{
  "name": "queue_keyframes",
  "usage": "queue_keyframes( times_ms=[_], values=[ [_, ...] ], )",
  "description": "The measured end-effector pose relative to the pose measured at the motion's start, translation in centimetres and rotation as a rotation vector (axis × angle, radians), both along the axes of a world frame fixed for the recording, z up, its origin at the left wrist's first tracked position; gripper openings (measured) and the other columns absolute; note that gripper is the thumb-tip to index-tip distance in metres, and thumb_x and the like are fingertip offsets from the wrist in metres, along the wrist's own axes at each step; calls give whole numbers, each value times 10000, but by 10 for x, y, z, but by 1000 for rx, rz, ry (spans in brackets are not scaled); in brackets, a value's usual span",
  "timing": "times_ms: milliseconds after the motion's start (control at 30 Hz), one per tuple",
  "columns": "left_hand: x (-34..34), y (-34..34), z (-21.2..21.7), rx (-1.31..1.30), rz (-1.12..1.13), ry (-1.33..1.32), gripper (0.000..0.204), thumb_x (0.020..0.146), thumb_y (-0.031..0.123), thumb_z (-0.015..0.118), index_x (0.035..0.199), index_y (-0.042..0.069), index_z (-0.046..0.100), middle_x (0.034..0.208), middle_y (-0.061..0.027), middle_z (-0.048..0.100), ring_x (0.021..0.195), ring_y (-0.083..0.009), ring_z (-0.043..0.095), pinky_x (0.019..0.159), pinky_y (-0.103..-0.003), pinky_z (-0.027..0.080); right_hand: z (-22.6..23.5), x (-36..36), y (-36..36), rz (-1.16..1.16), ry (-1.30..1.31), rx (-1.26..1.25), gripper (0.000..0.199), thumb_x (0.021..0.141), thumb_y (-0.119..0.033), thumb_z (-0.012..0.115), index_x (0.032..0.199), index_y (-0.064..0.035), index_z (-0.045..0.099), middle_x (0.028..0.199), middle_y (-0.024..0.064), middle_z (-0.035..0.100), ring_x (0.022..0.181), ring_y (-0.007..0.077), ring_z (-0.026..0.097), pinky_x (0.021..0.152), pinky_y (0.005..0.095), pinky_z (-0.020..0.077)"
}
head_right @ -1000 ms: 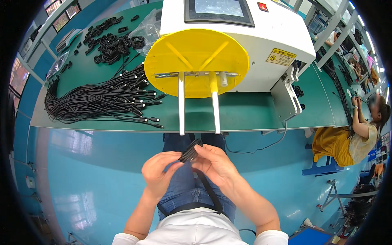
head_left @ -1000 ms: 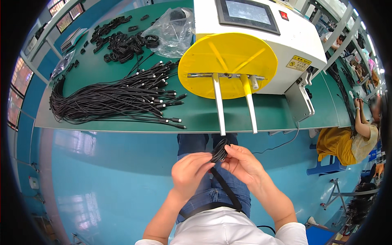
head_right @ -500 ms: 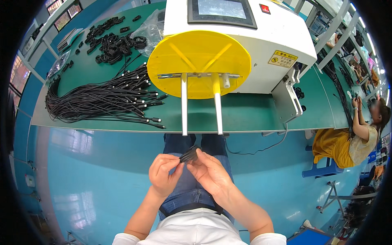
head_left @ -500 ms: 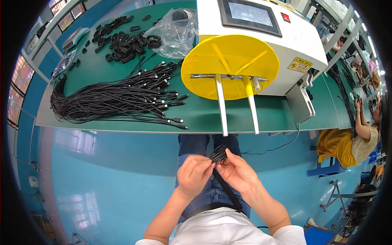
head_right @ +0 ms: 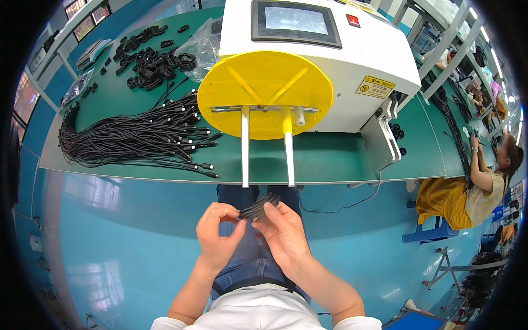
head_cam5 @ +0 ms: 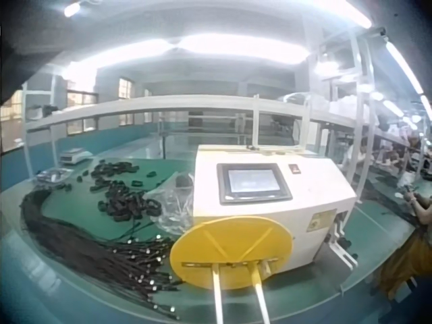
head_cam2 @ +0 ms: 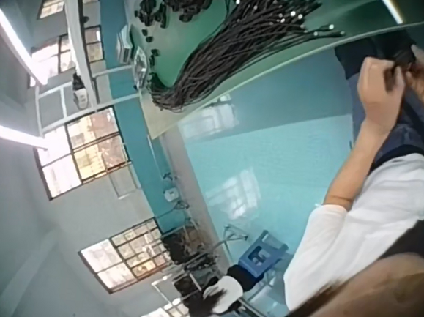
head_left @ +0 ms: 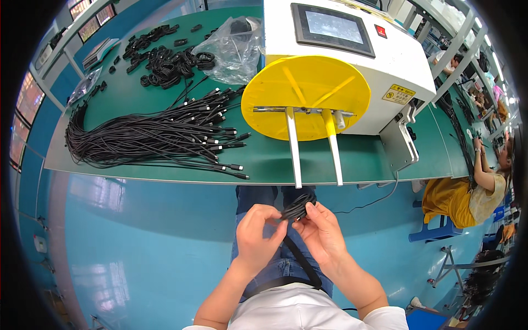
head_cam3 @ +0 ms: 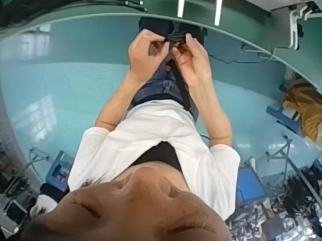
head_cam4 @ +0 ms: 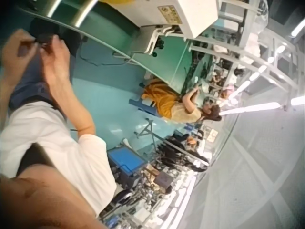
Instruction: Bundle groups of black wires using a cable bundling machine at a production station.
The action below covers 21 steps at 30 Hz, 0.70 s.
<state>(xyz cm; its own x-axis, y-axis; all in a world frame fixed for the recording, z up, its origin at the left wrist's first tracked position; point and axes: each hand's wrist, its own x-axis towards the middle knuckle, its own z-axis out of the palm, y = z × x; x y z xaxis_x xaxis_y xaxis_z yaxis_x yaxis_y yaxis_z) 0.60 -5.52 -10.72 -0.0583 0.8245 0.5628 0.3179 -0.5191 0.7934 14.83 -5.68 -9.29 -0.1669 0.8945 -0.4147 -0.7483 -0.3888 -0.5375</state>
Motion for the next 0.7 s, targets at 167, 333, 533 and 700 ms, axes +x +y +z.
queue_keyframes(
  times_ms=[167,333,533,700],
  values=[
    [-17,6,10,-133,-219,16,208,660,-74,705,772,-4,544,737,-99,575,655,-199,587,559,-277,506,4,-1,0,-43,-203,91,117,888,-133,598,929,-26,572,880,79,643,785,144,627,715,275,538],
    [-22,8,7,-122,-252,209,209,645,-59,722,769,3,566,765,-96,587,667,-199,594,592,-273,516,1,-3,-6,-37,-219,87,99,885,-103,593,931,-18,570,901,87,649,792,147,637,716,277,542],
    [-9,-8,-7,-51,-14,119,237,640,23,749,821,17,597,863,-99,591,747,-248,590,625,-300,500,4,-7,1,-93,-232,116,104,881,-95,592,937,-9,577,920,94,653,795,145,641,714,275,552],
    [-30,5,7,-154,-142,234,232,678,59,741,868,26,611,1041,-120,569,963,-284,551,768,-354,484,4,1,6,53,-326,117,126,865,-70,608,966,3,589,902,82,657,785,138,631,755,280,519]
  ],
)
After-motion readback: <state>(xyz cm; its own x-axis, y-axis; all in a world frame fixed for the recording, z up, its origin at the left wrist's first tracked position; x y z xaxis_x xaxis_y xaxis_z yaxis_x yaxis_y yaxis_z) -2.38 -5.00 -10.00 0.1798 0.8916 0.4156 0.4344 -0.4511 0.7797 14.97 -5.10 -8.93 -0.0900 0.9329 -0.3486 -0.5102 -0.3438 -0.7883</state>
